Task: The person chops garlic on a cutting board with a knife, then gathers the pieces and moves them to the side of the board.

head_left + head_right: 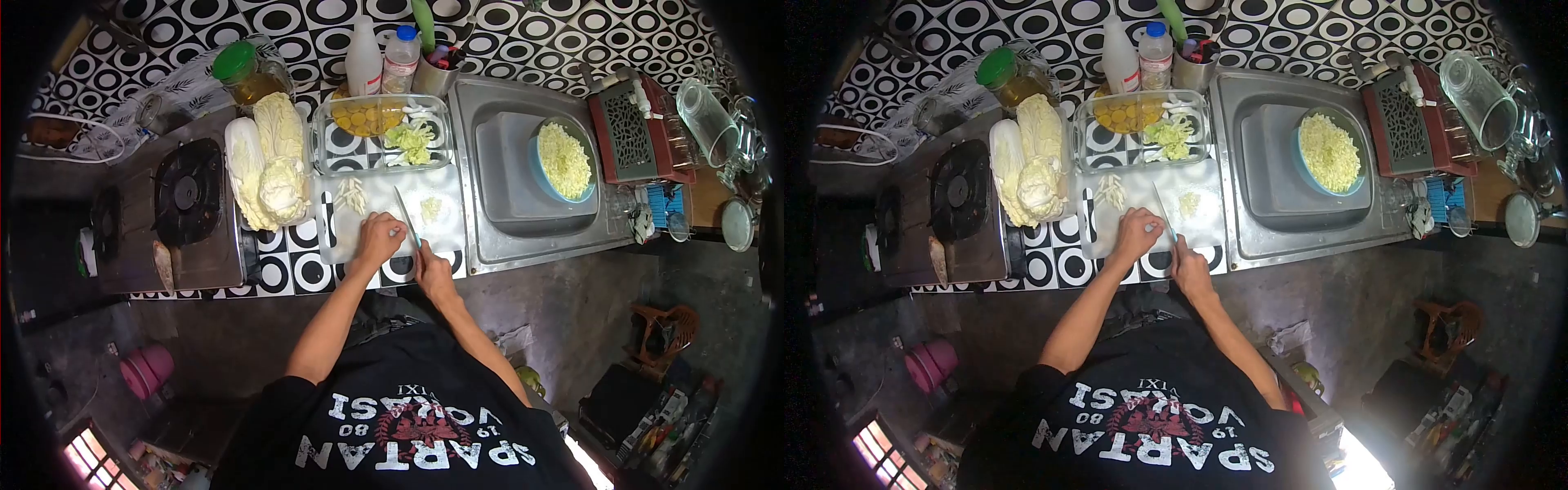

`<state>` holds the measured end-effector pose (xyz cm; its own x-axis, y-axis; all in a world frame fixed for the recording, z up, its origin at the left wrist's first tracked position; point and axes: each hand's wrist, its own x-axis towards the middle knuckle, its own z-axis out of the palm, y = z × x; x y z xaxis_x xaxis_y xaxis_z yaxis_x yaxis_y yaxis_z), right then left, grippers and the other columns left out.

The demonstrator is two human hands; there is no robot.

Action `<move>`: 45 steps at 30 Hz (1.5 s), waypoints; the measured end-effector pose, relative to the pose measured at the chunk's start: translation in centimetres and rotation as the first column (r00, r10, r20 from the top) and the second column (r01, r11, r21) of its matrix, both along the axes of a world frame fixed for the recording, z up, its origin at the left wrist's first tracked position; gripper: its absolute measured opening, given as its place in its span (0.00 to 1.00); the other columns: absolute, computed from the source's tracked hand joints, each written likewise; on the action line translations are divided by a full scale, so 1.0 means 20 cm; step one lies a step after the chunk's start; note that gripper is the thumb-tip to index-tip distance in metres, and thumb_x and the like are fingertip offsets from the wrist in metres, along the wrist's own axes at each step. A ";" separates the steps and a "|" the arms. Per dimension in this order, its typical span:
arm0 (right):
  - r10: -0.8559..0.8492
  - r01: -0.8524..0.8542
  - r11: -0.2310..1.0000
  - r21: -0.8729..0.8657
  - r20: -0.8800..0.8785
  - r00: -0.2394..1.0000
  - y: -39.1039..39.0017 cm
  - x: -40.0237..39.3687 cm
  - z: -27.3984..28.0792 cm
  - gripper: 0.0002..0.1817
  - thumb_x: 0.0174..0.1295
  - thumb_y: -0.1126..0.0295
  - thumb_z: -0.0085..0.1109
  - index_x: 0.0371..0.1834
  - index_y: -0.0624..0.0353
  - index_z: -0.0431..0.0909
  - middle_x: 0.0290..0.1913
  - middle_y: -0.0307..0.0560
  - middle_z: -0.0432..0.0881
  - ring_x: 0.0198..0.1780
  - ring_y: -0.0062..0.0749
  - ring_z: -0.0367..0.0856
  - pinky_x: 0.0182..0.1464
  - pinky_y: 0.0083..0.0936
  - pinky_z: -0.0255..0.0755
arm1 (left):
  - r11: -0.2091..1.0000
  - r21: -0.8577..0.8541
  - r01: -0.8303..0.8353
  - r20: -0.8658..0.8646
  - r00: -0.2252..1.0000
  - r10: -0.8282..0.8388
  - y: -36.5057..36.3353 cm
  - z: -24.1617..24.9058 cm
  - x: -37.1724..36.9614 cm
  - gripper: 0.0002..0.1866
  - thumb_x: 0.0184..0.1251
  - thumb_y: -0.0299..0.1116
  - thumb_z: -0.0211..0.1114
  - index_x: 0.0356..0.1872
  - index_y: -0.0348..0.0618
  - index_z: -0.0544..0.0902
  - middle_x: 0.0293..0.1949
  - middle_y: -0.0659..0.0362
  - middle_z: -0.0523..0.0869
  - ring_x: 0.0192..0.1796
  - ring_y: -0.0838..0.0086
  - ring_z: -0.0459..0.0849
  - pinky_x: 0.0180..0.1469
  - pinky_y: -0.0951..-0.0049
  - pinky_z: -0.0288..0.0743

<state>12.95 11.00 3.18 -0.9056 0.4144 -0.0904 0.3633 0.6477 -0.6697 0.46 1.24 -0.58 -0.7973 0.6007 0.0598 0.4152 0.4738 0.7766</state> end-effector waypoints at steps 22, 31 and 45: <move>0.009 -0.008 1.000 0.028 -0.016 1.000 0.01 -0.09 -0.06 0.17 0.61 0.74 0.51 0.53 0.68 0.70 0.20 0.65 0.77 0.25 0.60 0.78 0.30 0.48 0.72 | 1.000 -0.021 0.002 0.002 1.000 -0.002 0.00 0.01 0.01 0.02 0.47 0.30 0.67 0.24 0.47 0.85 0.28 0.61 0.81 0.37 0.63 0.76 0.42 0.63 0.67; -0.019 0.018 0.999 -0.032 -0.028 0.999 -0.03 -0.01 -0.04 0.13 0.62 0.74 0.50 0.49 0.65 0.72 0.20 0.66 0.75 0.27 0.60 0.78 0.29 0.46 0.69 | 0.999 0.037 0.013 0.011 1.000 -0.013 -0.01 -0.01 0.00 0.02 0.48 0.29 0.66 0.24 0.46 0.85 0.27 0.60 0.81 0.37 0.62 0.76 0.41 0.62 0.69; -0.002 0.002 0.999 -0.042 0.005 1.000 -0.01 -0.05 -0.02 0.16 0.61 0.75 0.51 0.52 0.67 0.71 0.21 0.66 0.76 0.27 0.61 0.78 0.30 0.45 0.70 | 1.000 -0.003 -0.014 -0.055 0.998 0.014 0.00 -0.02 0.02 0.02 0.48 0.29 0.65 0.24 0.46 0.84 0.29 0.61 0.81 0.37 0.64 0.77 0.40 0.63 0.67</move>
<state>11.97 10.78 2.81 -0.9044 0.4117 -0.1125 0.3678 0.6184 -0.6945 0.84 1.23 -0.89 -0.8012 0.5897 0.1017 0.4503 0.4821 0.7515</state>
